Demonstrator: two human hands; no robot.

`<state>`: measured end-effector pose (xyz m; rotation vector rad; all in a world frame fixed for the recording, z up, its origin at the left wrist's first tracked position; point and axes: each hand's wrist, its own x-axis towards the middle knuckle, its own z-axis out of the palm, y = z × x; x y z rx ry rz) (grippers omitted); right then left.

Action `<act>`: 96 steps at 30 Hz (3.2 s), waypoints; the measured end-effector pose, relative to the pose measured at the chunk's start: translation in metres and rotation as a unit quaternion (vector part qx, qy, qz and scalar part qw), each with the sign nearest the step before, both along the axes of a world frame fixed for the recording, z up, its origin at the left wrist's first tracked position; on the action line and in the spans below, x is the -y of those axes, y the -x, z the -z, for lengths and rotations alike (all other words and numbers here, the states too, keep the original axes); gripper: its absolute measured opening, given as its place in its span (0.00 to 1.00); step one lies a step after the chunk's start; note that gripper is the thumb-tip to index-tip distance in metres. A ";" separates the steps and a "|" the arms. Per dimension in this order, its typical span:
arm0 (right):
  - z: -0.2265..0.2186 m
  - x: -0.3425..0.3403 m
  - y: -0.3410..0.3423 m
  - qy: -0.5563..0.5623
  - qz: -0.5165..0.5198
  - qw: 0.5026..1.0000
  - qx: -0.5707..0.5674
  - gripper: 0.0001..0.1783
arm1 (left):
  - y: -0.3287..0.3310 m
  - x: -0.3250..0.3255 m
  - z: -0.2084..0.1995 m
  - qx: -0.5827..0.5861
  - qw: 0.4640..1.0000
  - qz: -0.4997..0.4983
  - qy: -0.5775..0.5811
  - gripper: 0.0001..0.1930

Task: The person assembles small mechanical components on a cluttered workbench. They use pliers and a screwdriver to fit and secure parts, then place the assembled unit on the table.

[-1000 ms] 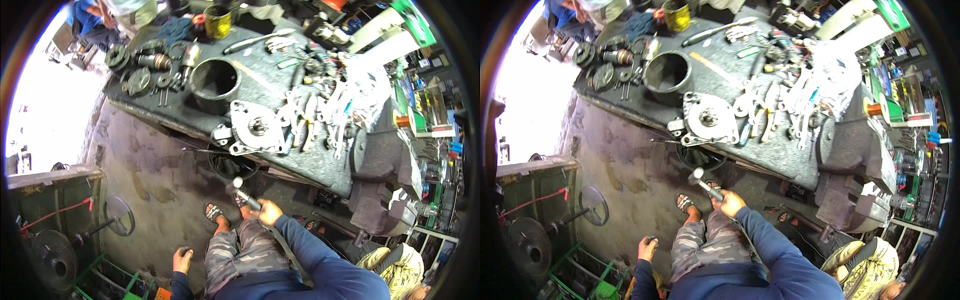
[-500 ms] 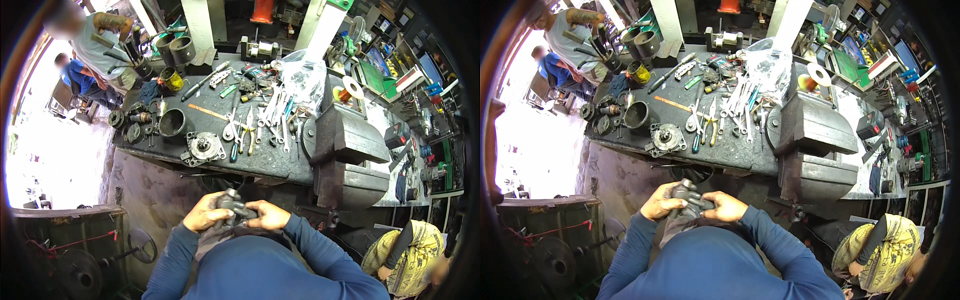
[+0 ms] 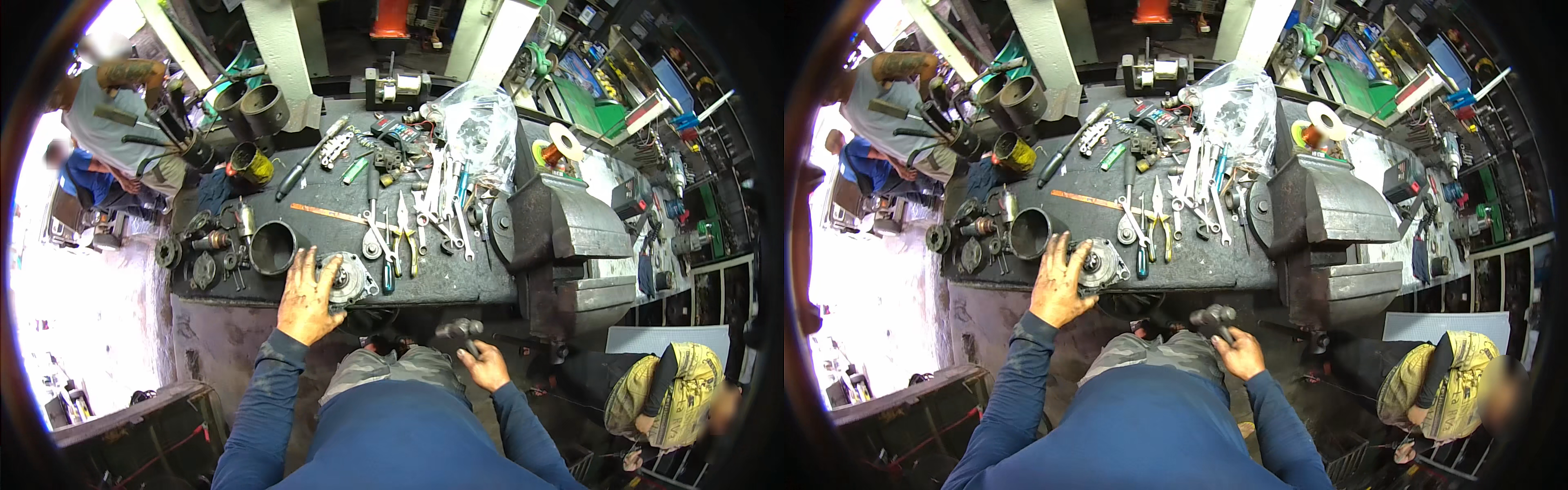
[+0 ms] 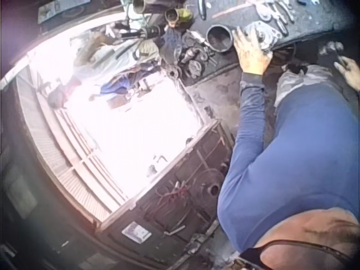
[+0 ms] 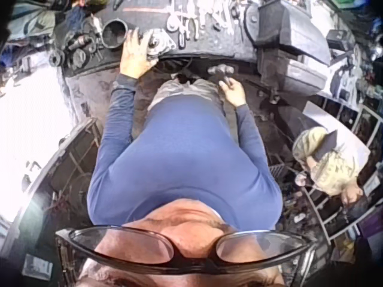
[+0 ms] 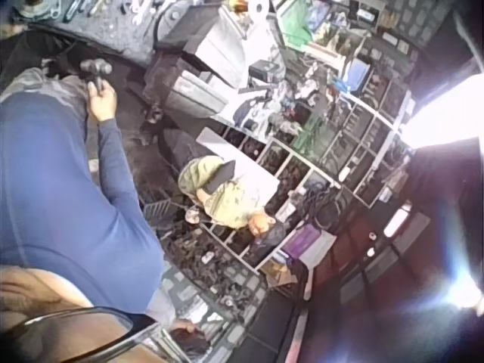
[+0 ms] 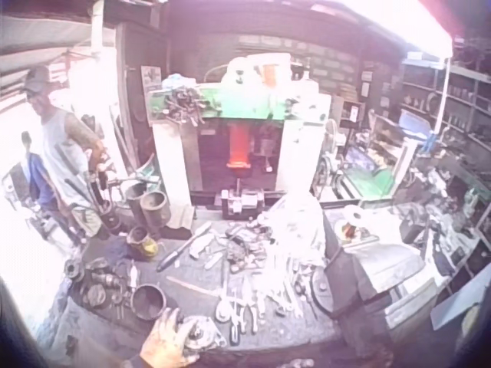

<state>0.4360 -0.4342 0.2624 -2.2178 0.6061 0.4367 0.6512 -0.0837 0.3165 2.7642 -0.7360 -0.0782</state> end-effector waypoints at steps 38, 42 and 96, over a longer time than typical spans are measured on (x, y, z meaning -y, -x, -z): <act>0.218 0.139 0.230 -0.035 0.341 0.916 -0.207 0.28 | -0.219 0.390 0.062 -0.008 0.960 0.225 -0.168 0.12; 0.248 0.148 0.245 0.043 0.295 0.953 -0.047 0.24 | -0.214 0.392 0.054 -0.021 0.949 0.229 -0.215 0.14; 0.192 0.092 0.164 0.012 0.206 0.962 -0.178 0.22 | -0.036 0.002 -0.033 -0.089 0.972 -0.040 0.215 0.20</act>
